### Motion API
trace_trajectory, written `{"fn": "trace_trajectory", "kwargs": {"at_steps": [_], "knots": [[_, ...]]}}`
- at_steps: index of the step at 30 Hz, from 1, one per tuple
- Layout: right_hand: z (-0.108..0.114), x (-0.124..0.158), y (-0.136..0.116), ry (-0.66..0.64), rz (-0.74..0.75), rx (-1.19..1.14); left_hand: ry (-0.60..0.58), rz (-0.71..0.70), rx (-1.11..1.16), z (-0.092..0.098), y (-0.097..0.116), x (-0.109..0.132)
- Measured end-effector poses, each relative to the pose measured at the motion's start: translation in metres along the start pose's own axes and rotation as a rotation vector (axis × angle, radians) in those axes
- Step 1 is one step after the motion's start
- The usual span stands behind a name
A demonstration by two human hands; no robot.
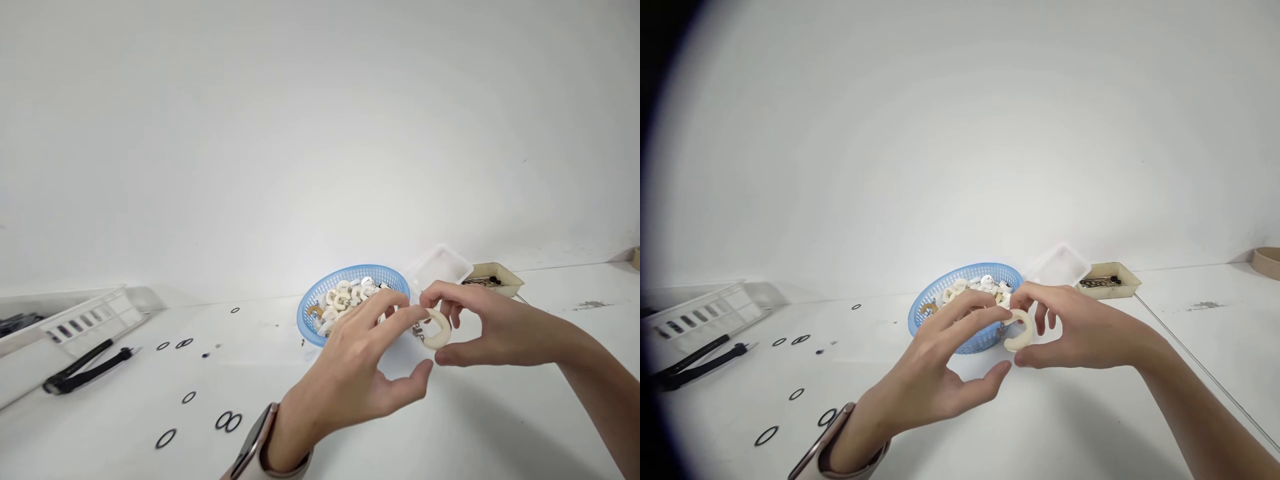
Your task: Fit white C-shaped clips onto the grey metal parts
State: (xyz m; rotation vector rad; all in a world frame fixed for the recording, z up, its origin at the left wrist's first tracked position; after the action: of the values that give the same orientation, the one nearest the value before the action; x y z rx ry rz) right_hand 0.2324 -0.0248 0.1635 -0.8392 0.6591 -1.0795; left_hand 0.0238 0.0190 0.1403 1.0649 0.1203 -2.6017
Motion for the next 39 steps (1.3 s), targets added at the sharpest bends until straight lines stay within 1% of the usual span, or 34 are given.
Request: {"fn": "trace_trajectory", "kwargs": {"at_steps": [3,7,10,14,18,22,24,25,28,30,32,34,36,39], "knots": [[0.000,0.005,-0.005,0.062,0.000,0.084,-0.004,0.038,0.037,-0.001,-0.004,-0.001],[-0.005,0.003,-0.004,0.058,0.009,0.135,-0.063,0.077,0.034,-0.003,-0.008,-0.001],[-0.009,-0.001,-0.001,0.040,0.026,0.151,-0.097,0.093,-0.019,-0.006,-0.011,0.000],[-0.013,-0.006,0.000,0.036,0.005,0.182,-0.115,0.042,-0.168,-0.012,-0.012,0.002],[-0.017,-0.009,0.001,0.034,-0.010,0.213,-0.104,0.003,-0.252,-0.015,-0.013,0.002],[-0.013,-0.009,0.011,0.066,-0.040,0.228,-0.048,-0.013,-0.295,-0.013,-0.019,0.002],[-0.007,-0.008,0.019,0.108,-0.075,0.249,-0.014,0.023,-0.341,-0.008,-0.028,0.003],[-0.003,-0.007,0.023,0.133,-0.088,0.264,-0.016,0.058,-0.369,-0.006,-0.034,0.004],[0.008,-0.004,0.029,0.206,-0.094,0.296,-0.103,0.186,-0.460,0.003,-0.054,0.007],[0.010,-0.003,0.031,0.227,-0.092,0.301,-0.153,0.254,-0.492,0.009,-0.062,0.007],[0.009,-0.003,0.029,0.232,-0.081,0.296,-0.150,0.314,-0.450,0.015,-0.064,0.006],[0.004,-0.005,0.025,0.236,-0.053,0.263,-0.142,0.347,-0.313,0.019,-0.059,0.004],[-0.003,-0.008,0.020,0.237,-0.005,0.176,-0.154,0.329,-0.114,0.020,-0.046,0.001],[-0.019,-0.013,0.013,0.183,0.105,-0.073,-0.174,0.248,0.196,0.018,-0.021,-0.003]]}}
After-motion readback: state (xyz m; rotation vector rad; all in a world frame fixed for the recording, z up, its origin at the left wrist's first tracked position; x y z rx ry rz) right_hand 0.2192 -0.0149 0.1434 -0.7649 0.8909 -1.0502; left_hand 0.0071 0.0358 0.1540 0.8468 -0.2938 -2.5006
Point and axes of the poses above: each hand's wrist, its own x-axis away from the middle knuckle, its own z-axis out of the back of the hand, y = z × x, the point moved 2 cm from there along -x, towards the middle knuckle, and after that the axes turned 13 degrees about -x, right-handed, at the moved point
